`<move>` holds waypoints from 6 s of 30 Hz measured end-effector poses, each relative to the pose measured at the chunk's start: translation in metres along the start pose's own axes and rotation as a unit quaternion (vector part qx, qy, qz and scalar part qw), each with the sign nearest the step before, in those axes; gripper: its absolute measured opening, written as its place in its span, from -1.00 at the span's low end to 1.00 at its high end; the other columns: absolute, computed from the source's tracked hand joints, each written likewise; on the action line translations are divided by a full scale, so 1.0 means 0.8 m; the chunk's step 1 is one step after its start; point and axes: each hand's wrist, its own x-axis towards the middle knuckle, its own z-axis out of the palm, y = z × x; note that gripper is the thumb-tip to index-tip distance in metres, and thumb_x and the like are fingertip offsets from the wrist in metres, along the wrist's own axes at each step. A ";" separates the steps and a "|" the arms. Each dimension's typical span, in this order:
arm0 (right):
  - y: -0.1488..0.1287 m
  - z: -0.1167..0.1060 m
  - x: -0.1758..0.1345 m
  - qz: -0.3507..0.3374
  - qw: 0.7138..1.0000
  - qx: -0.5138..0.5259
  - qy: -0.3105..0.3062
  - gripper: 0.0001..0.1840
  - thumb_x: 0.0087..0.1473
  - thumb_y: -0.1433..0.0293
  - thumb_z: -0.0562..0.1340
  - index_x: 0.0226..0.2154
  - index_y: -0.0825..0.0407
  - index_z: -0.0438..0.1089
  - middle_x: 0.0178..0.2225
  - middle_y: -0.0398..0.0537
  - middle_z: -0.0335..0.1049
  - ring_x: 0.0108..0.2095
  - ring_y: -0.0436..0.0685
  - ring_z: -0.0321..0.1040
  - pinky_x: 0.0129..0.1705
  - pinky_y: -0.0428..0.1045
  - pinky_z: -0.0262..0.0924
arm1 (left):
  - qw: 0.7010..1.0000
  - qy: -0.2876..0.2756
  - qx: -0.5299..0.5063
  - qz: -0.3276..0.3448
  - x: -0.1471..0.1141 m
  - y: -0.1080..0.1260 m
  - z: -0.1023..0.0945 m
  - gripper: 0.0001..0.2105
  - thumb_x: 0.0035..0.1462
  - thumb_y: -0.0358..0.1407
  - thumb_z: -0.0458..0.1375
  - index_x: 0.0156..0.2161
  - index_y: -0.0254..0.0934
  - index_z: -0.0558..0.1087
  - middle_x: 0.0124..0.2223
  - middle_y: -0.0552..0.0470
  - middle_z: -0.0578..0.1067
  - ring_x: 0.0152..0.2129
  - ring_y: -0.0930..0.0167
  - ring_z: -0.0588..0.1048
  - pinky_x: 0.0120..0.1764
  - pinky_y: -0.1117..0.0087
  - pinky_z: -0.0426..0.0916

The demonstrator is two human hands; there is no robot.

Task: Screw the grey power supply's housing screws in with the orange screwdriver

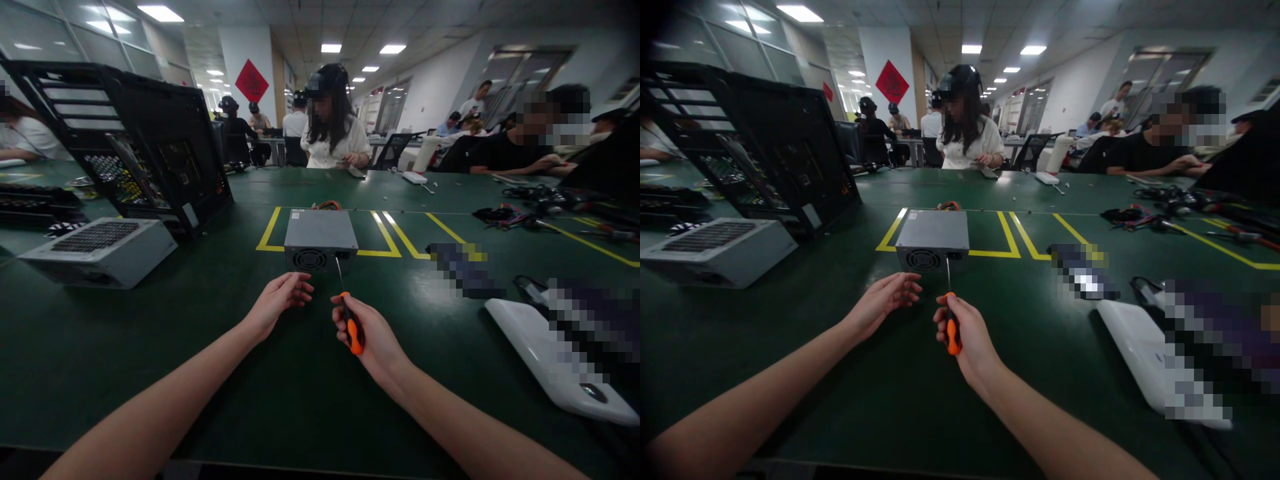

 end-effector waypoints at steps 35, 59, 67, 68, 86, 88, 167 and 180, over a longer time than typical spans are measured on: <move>-0.001 0.002 0.009 0.006 0.997 0.022 0.078 -0.87 0.03 0.36 0.17 -0.44 0.10 0.33 -0.48 -0.11 0.35 -0.51 -0.07 0.27 -0.51 -0.14 0.22 | 0.999 0.005 0.040 0.018 0.002 -0.004 0.002 -0.70 0.14 -0.15 0.01 -0.13 -0.31 0.37 -0.25 -0.05 0.44 -0.39 0.45 0.43 -0.32 0.41 0.30; 0.000 0.000 0.011 0.014 0.997 0.056 0.056 -0.82 0.01 0.31 0.17 -0.45 0.10 0.36 -0.53 -0.13 0.34 -0.61 -0.11 0.17 -0.64 -0.20 0.04 | 0.828 0.173 0.393 0.360 0.027 -0.006 -0.015 -0.79 0.16 -0.38 -0.04 -0.12 -0.22 0.37 -0.11 -0.06 0.32 -0.09 0.36 0.31 -0.02 0.25 0.24; 0.001 0.002 0.012 -0.002 0.997 0.046 0.065 -0.87 -0.07 0.36 0.26 -0.44 0.07 0.34 -0.53 -0.19 0.29 -0.60 -0.14 0.16 -0.64 -0.22 0.05 | 0.770 0.198 0.467 0.386 0.024 -0.001 -0.012 -0.75 0.17 -0.37 -0.04 -0.06 -0.24 0.34 0.01 -0.08 0.31 0.00 0.34 0.25 0.06 0.24 0.15; 0.001 0.003 0.012 -0.008 0.997 0.043 0.067 -0.88 -0.10 0.39 0.28 -0.47 0.07 0.33 -0.54 -0.21 0.27 -0.60 -0.14 0.16 -0.64 -0.22 0.04 | 0.754 0.195 0.488 0.393 0.025 0.000 -0.013 -0.73 0.17 -0.37 -0.05 -0.02 -0.25 0.32 0.07 -0.08 0.28 0.04 0.33 0.21 0.08 0.23 0.11; 0.001 -0.002 0.001 0.010 0.999 0.019 0.035 -0.91 -0.03 0.38 0.24 -0.44 0.06 0.31 -0.47 -0.15 0.33 -0.53 -0.09 0.24 -0.54 -0.17 0.15 | 0.701 0.118 0.588 0.386 0.023 0.015 -0.025 -0.59 0.18 -0.38 -0.09 0.15 -0.23 0.16 0.17 -0.04 0.24 0.12 0.28 0.13 0.13 0.08 0.07; 0.003 0.000 -0.002 0.025 0.999 0.014 0.033 -0.89 0.03 0.36 0.18 -0.41 0.08 0.34 -0.45 -0.11 0.35 -0.50 -0.06 0.27 -0.48 -0.13 0.21 | 0.702 0.120 0.586 0.386 0.017 0.015 -0.028 -0.60 0.18 -0.37 -0.08 0.14 -0.24 0.18 0.15 -0.03 0.26 0.10 0.29 0.15 0.13 0.09 0.08; 0.005 0.010 -0.015 -0.001 1.000 0.016 0.020 -0.83 -0.04 0.31 0.23 -0.46 0.05 0.25 -0.50 -0.21 0.27 -0.58 -0.13 0.14 -0.61 -0.19 -0.02 | 0.634 0.085 0.630 0.441 0.021 -0.008 0.000 -0.63 0.10 -0.45 0.00 0.04 -0.24 0.29 0.21 -0.16 0.06 0.18 0.16 -0.02 0.14 0.00 -0.05; -0.017 0.011 -0.017 -0.082 0.996 0.022 0.022 -0.81 -0.10 0.31 0.25 -0.49 0.04 0.23 -0.53 -0.23 0.25 -0.57 -0.11 0.12 -0.58 -0.16 -0.05 | 0.683 -0.052 0.630 0.366 0.031 -0.019 0.019 -0.77 0.16 -0.33 0.02 -0.12 -0.12 0.45 -0.11 -0.02 0.40 -0.14 0.25 0.25 -0.19 0.17 0.18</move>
